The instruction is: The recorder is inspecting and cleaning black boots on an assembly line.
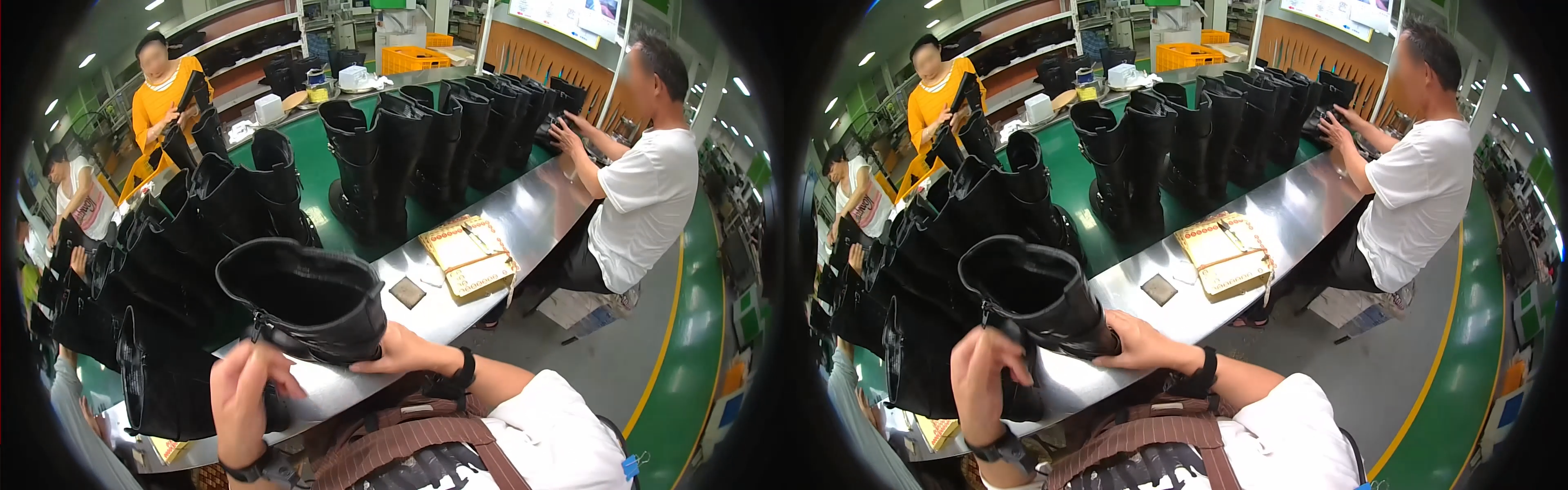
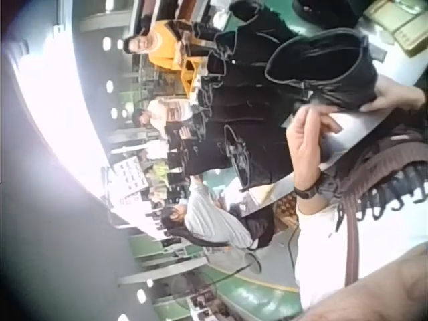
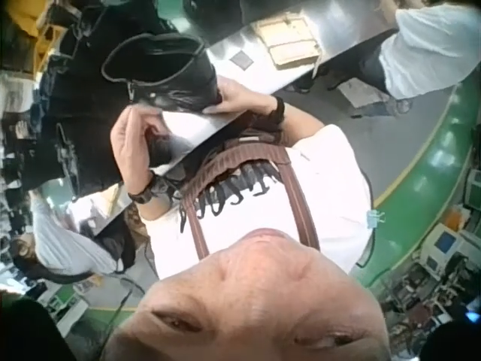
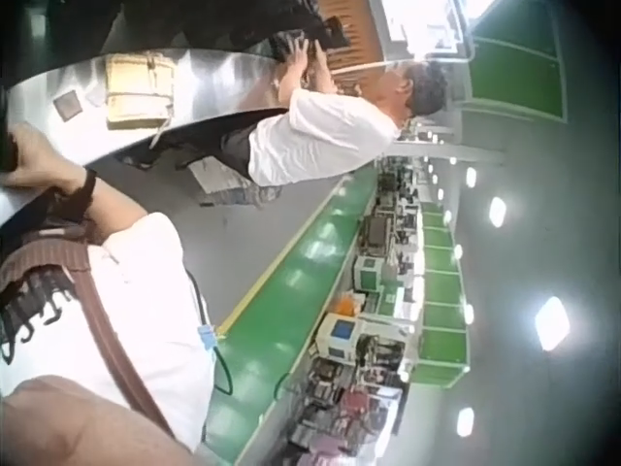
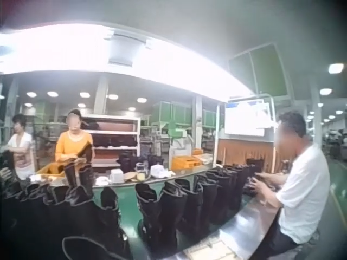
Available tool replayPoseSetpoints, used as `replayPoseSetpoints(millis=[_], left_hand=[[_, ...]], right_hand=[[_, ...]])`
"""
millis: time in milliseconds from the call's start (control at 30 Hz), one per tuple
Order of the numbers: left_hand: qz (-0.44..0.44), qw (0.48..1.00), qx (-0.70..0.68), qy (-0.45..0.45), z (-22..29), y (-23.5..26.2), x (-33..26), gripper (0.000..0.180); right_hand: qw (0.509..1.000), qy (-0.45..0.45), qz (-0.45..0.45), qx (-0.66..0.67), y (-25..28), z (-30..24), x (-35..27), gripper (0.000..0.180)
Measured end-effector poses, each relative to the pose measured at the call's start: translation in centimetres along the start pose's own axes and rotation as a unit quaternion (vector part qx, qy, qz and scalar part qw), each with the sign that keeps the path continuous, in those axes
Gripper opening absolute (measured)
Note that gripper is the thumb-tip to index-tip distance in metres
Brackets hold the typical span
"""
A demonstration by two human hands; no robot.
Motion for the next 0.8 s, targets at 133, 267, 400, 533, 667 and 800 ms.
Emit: replayPoseSetpoints(millis=[133,267,400,533,667,800], left_hand=[[-0.113,0.969,0.184,0.116,-5.8,4.4,-6.5,0.019],[0.165,0.907,0.283,0.264,-12.6,15.1,-12.9,0.033],[0.262,0.916,0.264,0.153,-16.3,16.8,-11.9,0.059],[0.216,0.966,0.114,0.09,-19.6,13.0,-7.6,0.044],[0.263,0.96,-0.05,0.08,-20.1,10.7,-7.7,0.04],[0.259,0.938,-0.23,0.026,-19.7,8.8,-7.6,0.035]], right_hand=[[0.992,-0.023,-0.125,-0.005,-0.9,1.5,0.1,0.076],[0.965,-0.154,-0.208,0.036,-1.9,4.2,-0.9,0.074],[0.981,-0.023,-0.187,-0.048,-3.0,1.5,0.0,0.076],[0.99,-0.111,-0.074,0.034,-4.0,2.3,-0.3,0.066],[0.962,-0.205,0.012,0.183,-5.5,2.9,-2.9,0.048],[0.915,-0.222,0.033,0.334,-6.8,2.2,-4.3,0.038]])
Point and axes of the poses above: each hand's wrist, its own x-axis towards the middle knuckle, its own y-axis out of the back of the hand, z = x × y, the point moved 10 cm from there along x, towards the middle knuckle, and after that the axes turned 6 degrees about z, right-handed, at the moved point
